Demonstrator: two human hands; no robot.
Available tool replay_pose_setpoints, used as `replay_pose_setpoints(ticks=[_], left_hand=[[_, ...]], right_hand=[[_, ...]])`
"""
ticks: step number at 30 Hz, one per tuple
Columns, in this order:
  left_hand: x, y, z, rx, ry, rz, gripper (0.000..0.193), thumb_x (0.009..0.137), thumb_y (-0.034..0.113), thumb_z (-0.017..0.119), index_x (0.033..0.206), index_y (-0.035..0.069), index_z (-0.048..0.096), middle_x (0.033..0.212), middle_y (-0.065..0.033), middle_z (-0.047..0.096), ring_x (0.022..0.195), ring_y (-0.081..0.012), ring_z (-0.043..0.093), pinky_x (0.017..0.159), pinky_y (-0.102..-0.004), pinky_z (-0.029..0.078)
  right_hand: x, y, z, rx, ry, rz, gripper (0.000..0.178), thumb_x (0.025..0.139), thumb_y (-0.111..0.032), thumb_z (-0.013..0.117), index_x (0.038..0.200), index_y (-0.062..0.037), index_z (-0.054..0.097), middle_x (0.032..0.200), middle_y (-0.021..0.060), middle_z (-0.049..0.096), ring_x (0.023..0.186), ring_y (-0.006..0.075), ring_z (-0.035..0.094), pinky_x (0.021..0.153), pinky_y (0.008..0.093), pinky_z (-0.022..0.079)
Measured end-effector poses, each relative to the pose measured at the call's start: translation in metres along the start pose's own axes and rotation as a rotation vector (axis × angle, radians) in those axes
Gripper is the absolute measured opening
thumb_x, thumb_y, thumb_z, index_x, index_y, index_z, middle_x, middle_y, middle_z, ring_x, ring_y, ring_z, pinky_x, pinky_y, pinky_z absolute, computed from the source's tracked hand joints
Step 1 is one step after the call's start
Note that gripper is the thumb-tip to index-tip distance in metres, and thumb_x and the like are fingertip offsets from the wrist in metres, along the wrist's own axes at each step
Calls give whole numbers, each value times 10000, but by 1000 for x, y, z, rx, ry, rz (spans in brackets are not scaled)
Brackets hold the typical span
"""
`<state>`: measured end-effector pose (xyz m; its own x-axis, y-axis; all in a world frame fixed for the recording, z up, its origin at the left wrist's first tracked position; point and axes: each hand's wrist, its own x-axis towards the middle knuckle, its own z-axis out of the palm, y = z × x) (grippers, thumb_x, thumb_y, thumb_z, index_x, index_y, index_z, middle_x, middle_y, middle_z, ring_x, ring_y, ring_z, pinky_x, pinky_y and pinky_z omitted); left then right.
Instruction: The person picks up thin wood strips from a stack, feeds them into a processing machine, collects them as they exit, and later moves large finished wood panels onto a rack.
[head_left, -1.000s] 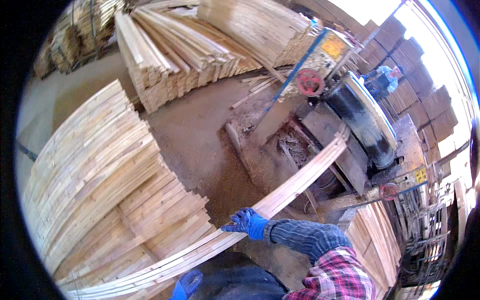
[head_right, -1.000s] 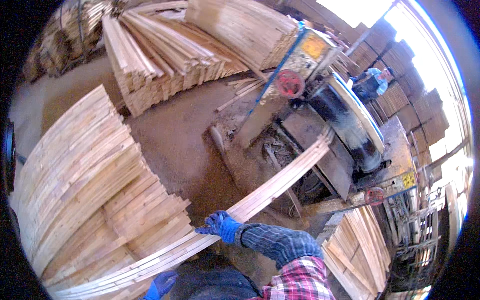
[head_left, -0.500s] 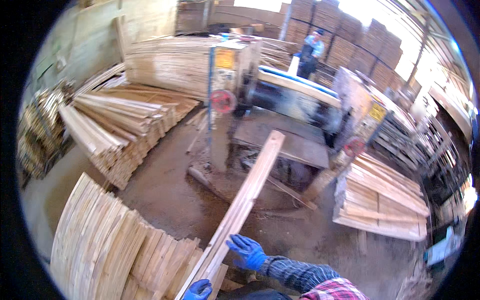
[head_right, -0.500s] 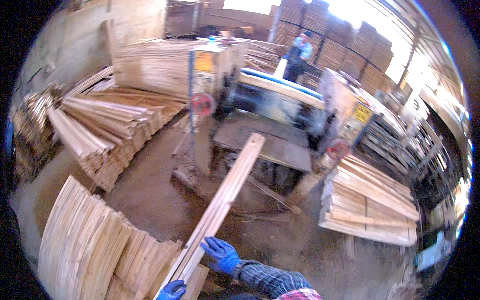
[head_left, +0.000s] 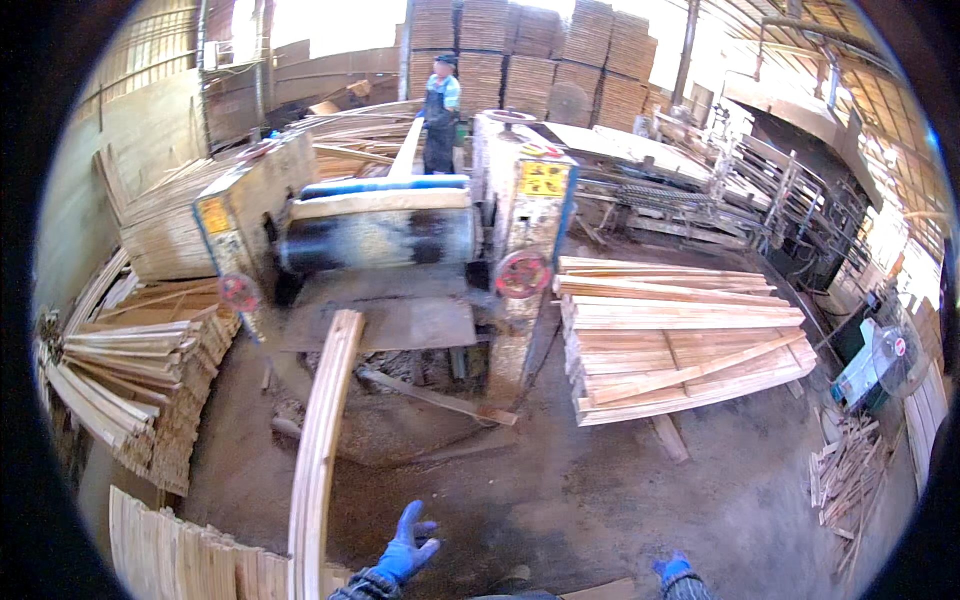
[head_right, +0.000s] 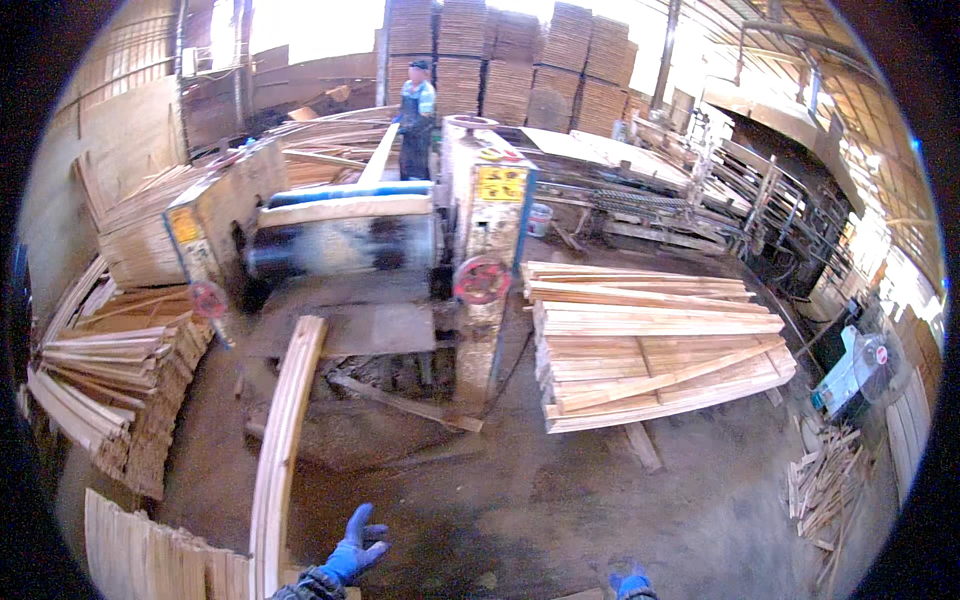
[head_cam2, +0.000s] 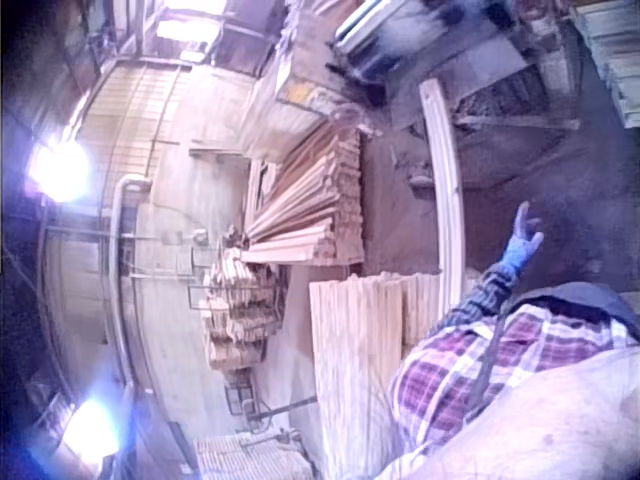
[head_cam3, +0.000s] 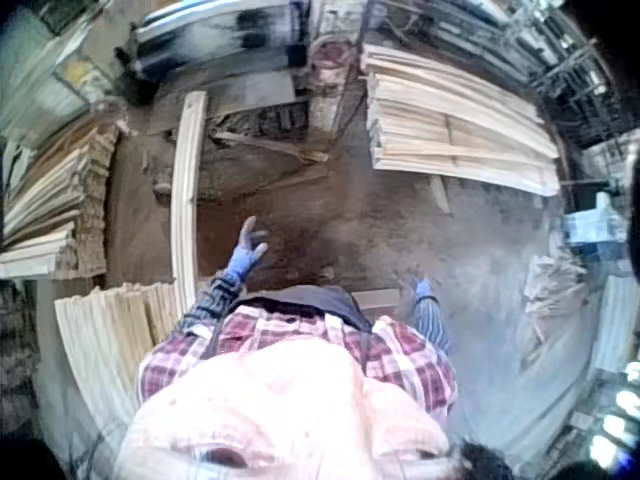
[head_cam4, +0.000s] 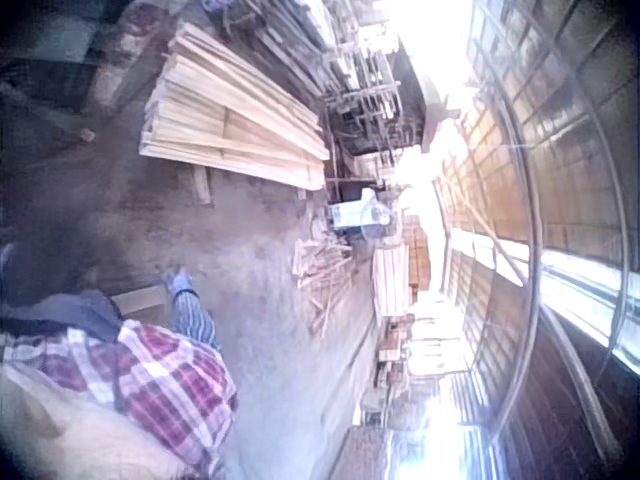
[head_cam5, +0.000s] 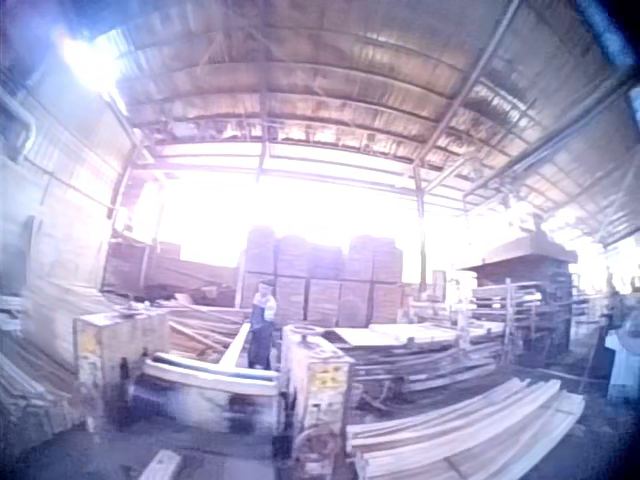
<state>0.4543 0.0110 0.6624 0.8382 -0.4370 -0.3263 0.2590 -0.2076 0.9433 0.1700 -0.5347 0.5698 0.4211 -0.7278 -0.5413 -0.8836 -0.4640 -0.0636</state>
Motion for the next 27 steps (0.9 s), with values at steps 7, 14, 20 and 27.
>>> replay_pose_setpoints(ticks=[7, 14, 20, 27], left_hand=[[143, 22, 126, -5, -386, 254, 1087, 864, 186, 721, 1580, 141, -96, 1658, -129, 8, 1500, -327, 187, 1140, -489, 315], [256, -26, 119, 261, -381, -20, 1019, 854, 378, 721, 1575, 54, 78, 1610, -212, 193, 1467, -345, 256, 1183, -426, 239], [350, -27, 97, 862, -477, -608, 784, 877, 360, 697, 1483, 19, 335, 1153, -212, 683, 1092, -327, 641, 989, -429, 458], [487, -32, 119, 816, -218, 75, 781, 853, 446, 720, 1434, 14, 429, 1120, -166, 691, 924, -297, 667, 874, -431, 504]], right_hand=[[6, 90, -25, 77, -23, 183, 702, 888, -558, 575, 1394, -76, 506, 1457, 233, 469, 1337, 385, 448, 1121, 441, 370], [61, 50, -27, 147, -66, 128, 647, 915, -529, 563, 1400, -105, 509, 1461, 216, 472, 1329, 374, 458, 1107, 441, 386], [132, 11, -69, 133, -34, 38, 601, 938, -504, 552, 1405, -129, 511, 1463, 201, 474, 1323, 364, 466, 1096, 440, 400], [148, -49, -142, 112, -80, 34, 579, 971, -491, 515, 1435, -145, 485, 1482, 174, 465, 1343, 355, 454, 1109, 440, 395]])
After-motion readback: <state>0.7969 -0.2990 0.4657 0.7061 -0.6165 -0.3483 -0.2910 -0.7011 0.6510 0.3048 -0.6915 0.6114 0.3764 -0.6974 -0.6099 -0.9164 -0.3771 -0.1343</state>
